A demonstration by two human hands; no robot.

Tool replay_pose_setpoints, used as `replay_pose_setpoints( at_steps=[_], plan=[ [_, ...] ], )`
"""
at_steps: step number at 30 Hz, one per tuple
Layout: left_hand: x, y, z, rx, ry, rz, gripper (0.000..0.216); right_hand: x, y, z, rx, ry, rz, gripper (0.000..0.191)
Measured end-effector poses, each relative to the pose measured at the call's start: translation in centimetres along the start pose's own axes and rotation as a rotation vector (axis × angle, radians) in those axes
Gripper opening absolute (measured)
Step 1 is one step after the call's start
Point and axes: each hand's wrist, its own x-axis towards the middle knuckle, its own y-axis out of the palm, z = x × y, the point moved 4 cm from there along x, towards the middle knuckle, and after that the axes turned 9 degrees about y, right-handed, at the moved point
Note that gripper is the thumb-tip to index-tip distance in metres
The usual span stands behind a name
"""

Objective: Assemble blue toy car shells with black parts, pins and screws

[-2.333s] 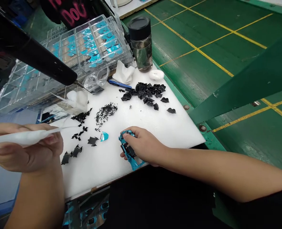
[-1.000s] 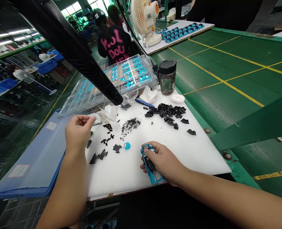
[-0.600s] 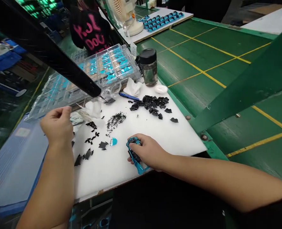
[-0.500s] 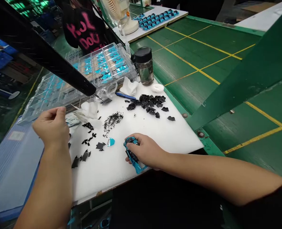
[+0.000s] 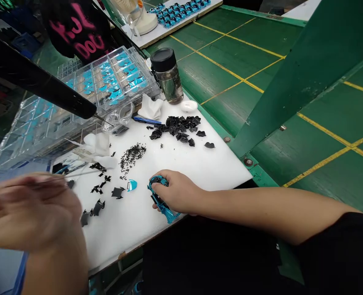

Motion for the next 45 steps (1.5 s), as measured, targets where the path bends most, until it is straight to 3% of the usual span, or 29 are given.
replay_pose_setpoints(
  at_steps=[5, 13, 20, 25, 30, 37, 45],
  plan=[
    [-3.7, 3.9, -0.9, -0.172, 0.124, 0.306, 0.004, 0.2, -0.1, -0.2, -0.022, -0.023, 0.007, 0.011],
    [-5.0, 4.5, -1.1, -0.151, 0.157, 0.485, 0.007, 0.4, -0.1, -0.3, -0.042, -0.041, 0.006, 0.011],
    [-5.4, 4.8, -1.0, -0.124, 0.12, 0.538, 0.011, 0.2, 0.0, 0.0, -0.038, -0.031, 0.008, 0.01],
    [-4.8, 4.3, -1.0, -0.25, 0.167, 0.392, 0.01, 0.3, 0.0, -0.1, -0.033, -0.028, 0.008, 0.009],
    [-3.9, 3.5, -0.8, -0.275, 0.104, 0.324, 0.005, 0.2, -0.1, -0.1, -0.018, -0.008, 0.018, 0.011],
    [-3.8, 3.6, -1.0, -0.22, 0.252, 0.418, 0.006, 0.2, -0.1, -0.2, 0.021, 0.005, 0.013, 0.011],
    [-4.3, 3.8, -1.1, -0.158, 0.195, 0.549, 0.009, 0.2, -0.2, -0.1, 0.002, 0.019, 0.004, 0.01]
  ],
)
